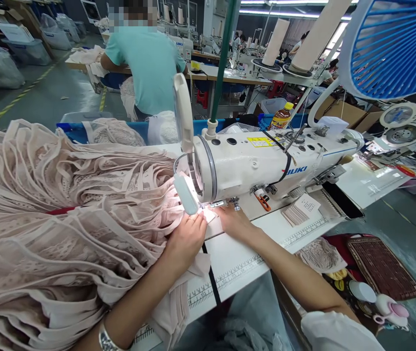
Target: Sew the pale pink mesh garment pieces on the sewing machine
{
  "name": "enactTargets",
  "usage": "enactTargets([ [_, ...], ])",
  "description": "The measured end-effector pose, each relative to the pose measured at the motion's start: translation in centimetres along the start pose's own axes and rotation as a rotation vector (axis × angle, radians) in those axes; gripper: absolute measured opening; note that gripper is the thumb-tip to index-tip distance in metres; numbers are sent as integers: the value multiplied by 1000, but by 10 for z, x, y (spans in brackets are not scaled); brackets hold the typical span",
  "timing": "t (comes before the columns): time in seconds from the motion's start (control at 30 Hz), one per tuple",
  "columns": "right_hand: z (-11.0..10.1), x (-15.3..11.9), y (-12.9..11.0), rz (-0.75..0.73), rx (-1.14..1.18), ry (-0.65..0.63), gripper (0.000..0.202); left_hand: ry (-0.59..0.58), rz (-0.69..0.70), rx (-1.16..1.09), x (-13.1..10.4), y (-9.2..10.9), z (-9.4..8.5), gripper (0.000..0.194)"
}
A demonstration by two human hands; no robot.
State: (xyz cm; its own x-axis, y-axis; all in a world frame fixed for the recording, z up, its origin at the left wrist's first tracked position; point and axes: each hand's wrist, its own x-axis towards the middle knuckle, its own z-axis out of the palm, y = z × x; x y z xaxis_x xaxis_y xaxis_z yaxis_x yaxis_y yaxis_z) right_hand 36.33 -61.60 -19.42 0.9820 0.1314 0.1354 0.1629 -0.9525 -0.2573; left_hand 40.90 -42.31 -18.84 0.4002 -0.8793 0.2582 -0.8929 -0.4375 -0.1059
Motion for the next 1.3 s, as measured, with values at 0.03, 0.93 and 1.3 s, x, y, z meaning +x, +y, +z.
enactTargets([
  [0.03, 1, -2, 0, -10, 3, 14, 47, -35, -5, -11, 0, -5, -5, 31],
  [0.93, 0, -14, 4, -227, 192, 245, 36, -13, 47, -353, -2, -22, -4, 25],
  [1.3, 1, -14, 1, -240, 192, 283, 36, 47, 38, -259, -3, -18, 4, 28],
])
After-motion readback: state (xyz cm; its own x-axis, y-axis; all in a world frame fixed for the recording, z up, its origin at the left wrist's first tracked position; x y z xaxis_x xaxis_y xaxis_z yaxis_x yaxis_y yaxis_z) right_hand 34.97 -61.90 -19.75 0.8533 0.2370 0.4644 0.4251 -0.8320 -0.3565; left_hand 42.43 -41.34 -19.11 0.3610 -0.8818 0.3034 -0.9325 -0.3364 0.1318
